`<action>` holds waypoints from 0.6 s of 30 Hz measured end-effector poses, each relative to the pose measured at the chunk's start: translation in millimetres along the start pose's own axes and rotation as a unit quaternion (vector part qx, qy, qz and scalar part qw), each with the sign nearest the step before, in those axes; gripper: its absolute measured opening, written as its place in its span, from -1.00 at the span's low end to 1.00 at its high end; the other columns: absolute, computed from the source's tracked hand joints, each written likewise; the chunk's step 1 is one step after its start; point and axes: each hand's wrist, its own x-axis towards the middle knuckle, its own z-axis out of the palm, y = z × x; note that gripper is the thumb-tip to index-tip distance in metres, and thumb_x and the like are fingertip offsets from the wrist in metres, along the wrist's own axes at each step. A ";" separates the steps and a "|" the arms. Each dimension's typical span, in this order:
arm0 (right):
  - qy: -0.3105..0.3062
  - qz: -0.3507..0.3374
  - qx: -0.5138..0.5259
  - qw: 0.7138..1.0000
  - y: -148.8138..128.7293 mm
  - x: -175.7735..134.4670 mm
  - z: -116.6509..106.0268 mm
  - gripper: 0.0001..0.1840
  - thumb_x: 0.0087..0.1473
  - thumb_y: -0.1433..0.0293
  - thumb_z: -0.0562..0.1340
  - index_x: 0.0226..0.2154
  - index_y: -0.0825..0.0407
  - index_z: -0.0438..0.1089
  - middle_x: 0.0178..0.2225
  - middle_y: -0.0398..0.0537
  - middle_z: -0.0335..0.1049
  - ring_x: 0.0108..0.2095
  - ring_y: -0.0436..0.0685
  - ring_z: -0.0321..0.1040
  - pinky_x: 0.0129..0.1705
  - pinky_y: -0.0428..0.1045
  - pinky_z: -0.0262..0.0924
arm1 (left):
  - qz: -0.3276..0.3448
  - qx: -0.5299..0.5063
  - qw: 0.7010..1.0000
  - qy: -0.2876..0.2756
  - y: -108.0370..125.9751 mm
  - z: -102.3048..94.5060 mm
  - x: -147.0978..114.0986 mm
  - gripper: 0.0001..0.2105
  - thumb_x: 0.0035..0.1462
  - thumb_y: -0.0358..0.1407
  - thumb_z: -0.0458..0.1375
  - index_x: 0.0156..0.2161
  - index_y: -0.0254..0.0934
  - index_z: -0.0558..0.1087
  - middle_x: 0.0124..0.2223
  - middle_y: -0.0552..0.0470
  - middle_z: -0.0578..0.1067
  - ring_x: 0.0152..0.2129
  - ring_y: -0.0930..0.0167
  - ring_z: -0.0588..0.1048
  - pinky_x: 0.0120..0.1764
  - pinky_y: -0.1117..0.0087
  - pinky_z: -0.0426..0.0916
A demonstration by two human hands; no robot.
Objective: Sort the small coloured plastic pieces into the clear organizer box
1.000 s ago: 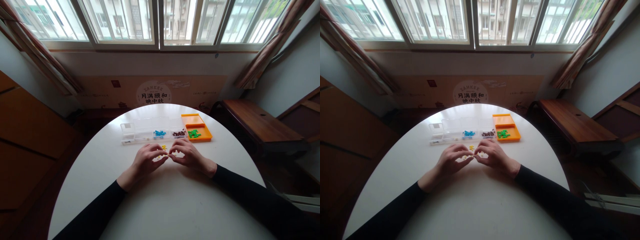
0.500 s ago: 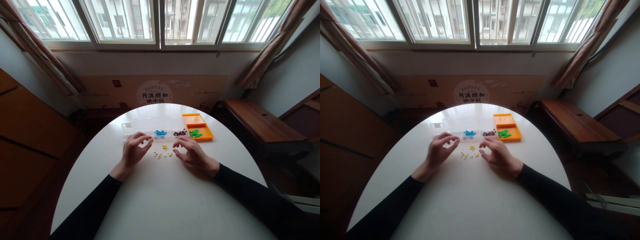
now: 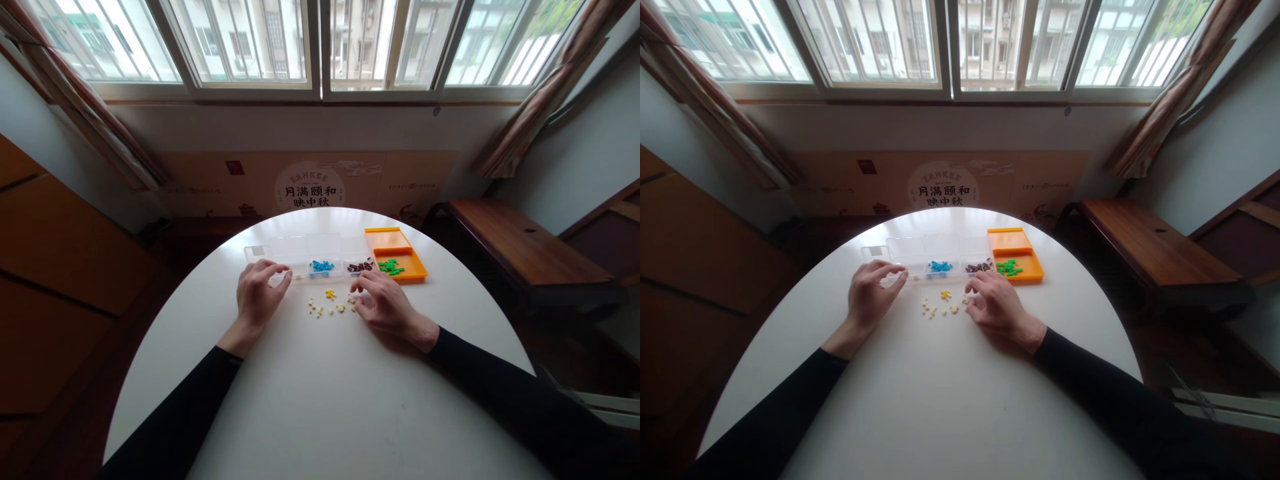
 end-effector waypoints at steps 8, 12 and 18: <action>-0.015 -0.002 0.002 1.000 -0.6 0.1 -0.7 -0.81 0.08 0.51 0.38 -0.27 -0.05 0.42 -0.23 -0.04 0.48 -0.16 0.24 0.43 -0.05 0.12 0.31 | 0.006 0.011 1.000 0.006 -1.4 1.6 -0.7 -0.90 0.34 -0.21 0.36 -0.16 -0.15 0.71 -0.17 0.00 0.64 -0.21 0.21 0.55 -0.05 0.14 0.44; -0.026 -0.004 0.012 1.000 0.5 0.5 -0.5 -0.82 0.09 0.50 0.39 -0.29 -0.05 0.42 -0.24 -0.05 0.49 -0.18 0.22 0.43 -0.07 0.11 0.31 | 0.030 -0.001 0.999 0.013 4.3 -2.0 -0.7 -0.89 0.37 -0.22 0.34 -0.19 -0.16 0.69 -0.19 0.00 0.63 -0.23 0.23 0.56 -0.05 0.14 0.44; -0.020 -0.015 0.029 0.999 -1.2 2.5 -1.4 -0.88 0.20 0.45 0.39 -0.31 -0.04 0.44 -0.22 -0.02 0.51 -0.16 0.23 0.45 -0.05 0.13 0.34 | 0.114 -0.060 0.992 -0.009 18.5 -7.0 -4.2 -0.88 0.41 -0.27 0.31 -0.21 -0.18 0.65 -0.21 0.00 0.63 -0.24 0.27 0.56 -0.06 0.18 0.46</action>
